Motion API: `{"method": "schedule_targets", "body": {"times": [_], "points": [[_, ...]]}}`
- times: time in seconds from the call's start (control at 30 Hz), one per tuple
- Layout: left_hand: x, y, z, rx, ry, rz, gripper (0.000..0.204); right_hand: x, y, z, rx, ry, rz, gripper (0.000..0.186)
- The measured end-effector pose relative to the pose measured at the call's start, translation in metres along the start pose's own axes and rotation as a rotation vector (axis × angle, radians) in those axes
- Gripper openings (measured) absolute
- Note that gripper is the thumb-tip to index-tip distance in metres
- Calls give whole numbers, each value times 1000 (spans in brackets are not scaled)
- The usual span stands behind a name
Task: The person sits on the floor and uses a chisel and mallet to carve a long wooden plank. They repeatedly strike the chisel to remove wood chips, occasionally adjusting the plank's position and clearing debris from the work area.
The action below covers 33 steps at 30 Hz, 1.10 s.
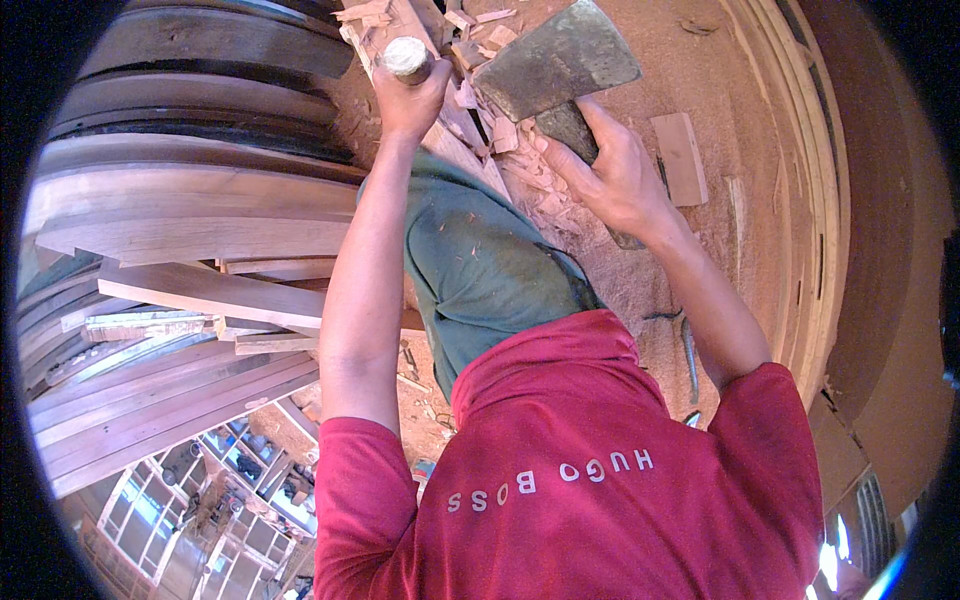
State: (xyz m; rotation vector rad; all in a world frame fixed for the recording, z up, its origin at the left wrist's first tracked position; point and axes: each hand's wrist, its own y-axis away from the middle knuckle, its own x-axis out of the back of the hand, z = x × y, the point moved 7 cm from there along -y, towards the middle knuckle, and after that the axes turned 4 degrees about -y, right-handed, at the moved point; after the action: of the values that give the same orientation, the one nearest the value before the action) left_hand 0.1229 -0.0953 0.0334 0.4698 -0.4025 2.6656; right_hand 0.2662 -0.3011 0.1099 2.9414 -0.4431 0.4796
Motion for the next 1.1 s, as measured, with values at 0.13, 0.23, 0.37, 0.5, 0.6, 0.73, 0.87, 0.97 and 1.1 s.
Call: {"method": "schedule_targets", "body": {"times": [0.13,0.23,0.37,0.5,0.6,0.73,0.87,0.97,1.1], "points": [[0,1,0,21,1,0,10,-1,1,0,13,-13,3,41],[0,-1,1,-55,-37,2,10,0,2,-4,4,-10,1,37],[-1,2,0,-12,-8,-11,10,0,2,-3,-33,6,-12,38],[0,0,4,-5,-25,-5,11,-2,3,2,-36,24,-17,39],[0,-1,7,2,-16,9,11,-1,3,3,13,41,20,41],[1,2,2,4,16,2,11,-3,3,2,-27,59,-16,44],[-2,2,1,-10,13,-21,11,-5,5,3,14,39,7,45],[-2,2,1,-5,-18,-28,11,-6,6,5,-15,18,4,44],[0,2,3,-20,-26,-8,11,-8,7,6,-21,15,3,43]]}}
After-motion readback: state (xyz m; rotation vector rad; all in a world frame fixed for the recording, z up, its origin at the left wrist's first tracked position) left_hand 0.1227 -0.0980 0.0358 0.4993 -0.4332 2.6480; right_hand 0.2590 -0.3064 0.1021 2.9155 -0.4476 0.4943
